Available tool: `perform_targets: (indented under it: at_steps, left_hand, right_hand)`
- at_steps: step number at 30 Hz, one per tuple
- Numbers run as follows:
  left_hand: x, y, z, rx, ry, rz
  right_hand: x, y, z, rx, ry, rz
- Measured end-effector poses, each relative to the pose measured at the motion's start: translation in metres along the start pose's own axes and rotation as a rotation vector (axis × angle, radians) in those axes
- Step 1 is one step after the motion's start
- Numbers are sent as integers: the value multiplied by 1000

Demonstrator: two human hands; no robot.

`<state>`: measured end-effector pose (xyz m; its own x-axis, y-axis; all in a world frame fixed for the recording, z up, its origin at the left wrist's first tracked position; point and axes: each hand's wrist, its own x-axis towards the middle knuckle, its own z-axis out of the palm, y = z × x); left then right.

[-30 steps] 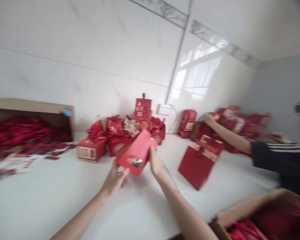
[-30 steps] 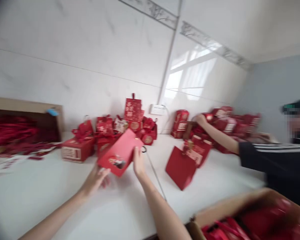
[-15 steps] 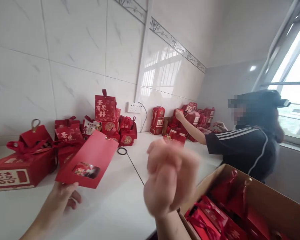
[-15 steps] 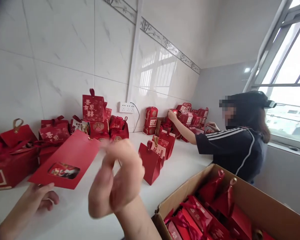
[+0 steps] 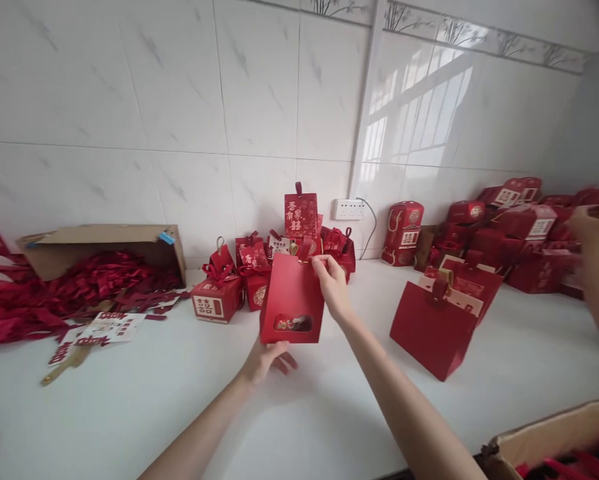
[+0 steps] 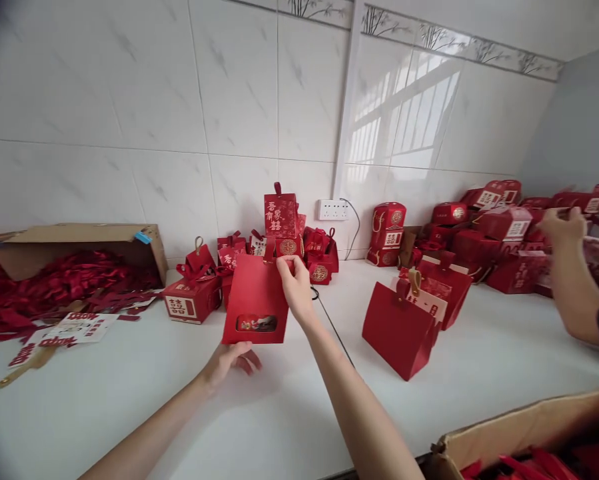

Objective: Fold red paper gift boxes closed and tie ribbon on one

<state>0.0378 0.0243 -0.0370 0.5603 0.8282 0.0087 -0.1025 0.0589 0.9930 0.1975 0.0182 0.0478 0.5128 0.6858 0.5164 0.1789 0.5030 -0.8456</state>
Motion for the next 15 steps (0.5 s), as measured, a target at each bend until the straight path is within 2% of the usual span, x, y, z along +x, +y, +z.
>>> perform_targets:
  at_steps: [2, 6, 12, 15]
  left_hand:
    - [-3, -1, 3, -34, -59, -36]
    - [-8, 0, 8, -33, -196, -77]
    - [-12, 0, 12, -16, -352, -57]
    - [-12, -4, 13, -20, -391, -57]
  right_hand:
    - [-3, -8, 1, -38, -18, -59]
    - [-17, -17, -6, -108, 43, -119]
    - [-39, -38, -22, -224, 29, -264]
    - [-44, -46, -23, -250, 36, -280]
